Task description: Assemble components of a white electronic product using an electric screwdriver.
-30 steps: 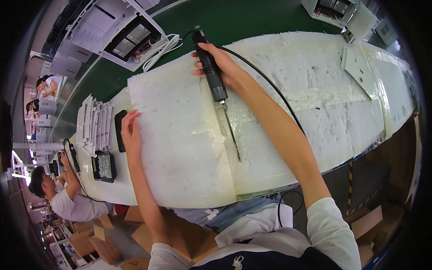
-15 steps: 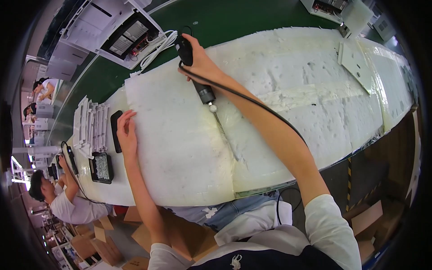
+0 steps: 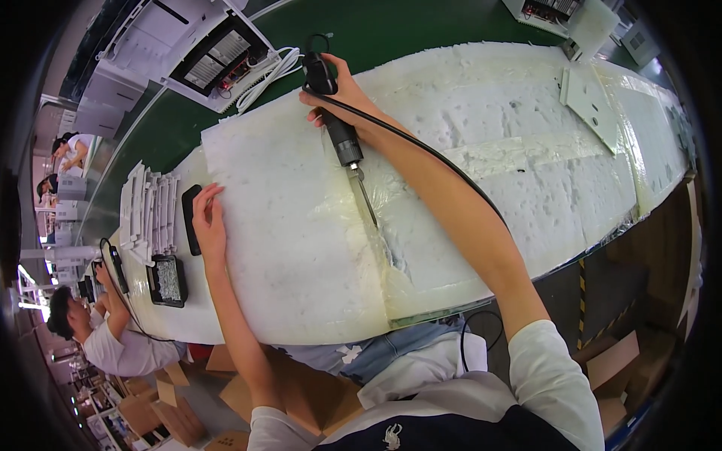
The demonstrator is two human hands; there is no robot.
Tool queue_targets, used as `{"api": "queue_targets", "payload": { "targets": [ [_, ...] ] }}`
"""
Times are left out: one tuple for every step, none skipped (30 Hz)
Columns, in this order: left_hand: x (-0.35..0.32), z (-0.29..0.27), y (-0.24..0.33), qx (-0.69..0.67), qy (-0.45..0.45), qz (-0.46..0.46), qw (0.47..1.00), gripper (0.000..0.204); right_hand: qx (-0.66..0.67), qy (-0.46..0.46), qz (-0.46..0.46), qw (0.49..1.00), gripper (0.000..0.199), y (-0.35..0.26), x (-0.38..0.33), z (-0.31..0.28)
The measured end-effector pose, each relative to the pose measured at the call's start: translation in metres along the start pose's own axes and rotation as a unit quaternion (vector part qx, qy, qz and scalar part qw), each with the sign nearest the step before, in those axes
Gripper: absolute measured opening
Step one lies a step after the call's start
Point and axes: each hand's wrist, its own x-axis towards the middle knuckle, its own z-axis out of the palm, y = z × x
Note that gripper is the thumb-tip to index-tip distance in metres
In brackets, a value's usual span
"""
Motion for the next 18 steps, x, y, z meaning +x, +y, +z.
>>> {"api": "queue_targets", "payload": {
  "targets": [
    [0.0,0.001,0.002,0.004,0.002,0.01,1.0,0.022,0.015,0.008,0.008,1.0,0.078,0.001,0.0,-0.002],
    [0.0,0.002,0.004,0.003,0.001,0.01,1.0,0.022,0.03,0.015,0.016,0.999,0.074,0.002,0.001,-0.004],
    [-0.001,0.002,0.006,-0.016,0.0,-0.016,1.0,0.022,0.03,0.016,0.017,0.999,0.074,0.002,0.002,-0.007],
    [-0.001,0.003,0.009,-0.036,-0.001,-0.042,0.998,0.022,0.06,-0.003,0.025,0.998,0.07,0.0,0.002,-0.01],
    [-0.001,0.003,0.01,-0.037,-0.002,-0.041,0.998,0.022,0.091,-0.021,0.034,0.995,0.066,-0.002,0.002,-0.012],
    [-0.001,0.003,0.01,-0.039,-0.001,-0.04,0.998,0.022,0.09,-0.02,0.033,0.995,0.066,-0.004,0.003,-0.014],
    [-0.001,0.003,0.011,-0.04,0.001,-0.039,0.998,0.022,0.12,-0.03,0.05,0.991,0.062,-0.004,0.005,-0.016],
    [-0.001,0.003,0.011,-0.04,0.0,-0.038,0.998,0.022,0.15,-0.039,0.068,0.986,0.059,-0.004,0.006,-0.018],
    [0.0,0.003,0.012,-0.039,-0.001,-0.038,0.999,0.022,0.15,-0.039,0.067,0.986,0.059,-0.003,0.007,-0.019],
    [-0.001,0.002,0.012,-0.037,-0.001,-0.038,0.999,0.022,0.161,-0.043,0.07,0.984,0.053,-0.003,0.008,-0.019],
    [-0.001,0.001,0.01,-0.036,0.0,-0.037,0.999,0.022,0.172,-0.048,0.072,0.981,0.047,-0.002,0.009,-0.018],
    [-0.001,0.0,0.006,-0.027,0.001,-0.026,0.999,0.022,0.172,-0.049,0.071,0.981,0.047,-0.003,0.011,-0.018],
    [0.0,0.001,0.006,-0.019,0.001,-0.014,1.0,0.023,0.165,-0.045,0.079,0.982,0.044,-0.004,0.011,-0.019],
    [0.001,0.002,0.007,-0.02,0.002,-0.012,1.0,0.023,0.157,-0.04,0.088,0.983,0.042,-0.006,0.012,-0.02],
    [0.001,0.004,0.008,-0.025,-0.001,-0.021,0.999,0.023,0.156,-0.041,0.085,0.983,0.042,-0.008,0.013,-0.02],
    [0.001,0.003,0.009,-0.029,-0.002,-0.03,0.999,0.023,0.161,-0.03,0.077,0.983,0.043,-0.01,0.013,-0.017],
    [0.0,0.002,0.009,-0.029,0.001,-0.027,0.999,0.023,0.166,-0.02,0.069,0.984,0.044,-0.012,0.014,-0.015],
    [-0.002,0.002,0.007,-0.025,0.001,-0.019,1.0,0.023,0.165,-0.022,0.065,0.984,0.044,-0.014,0.012,-0.013]
  ]
}}
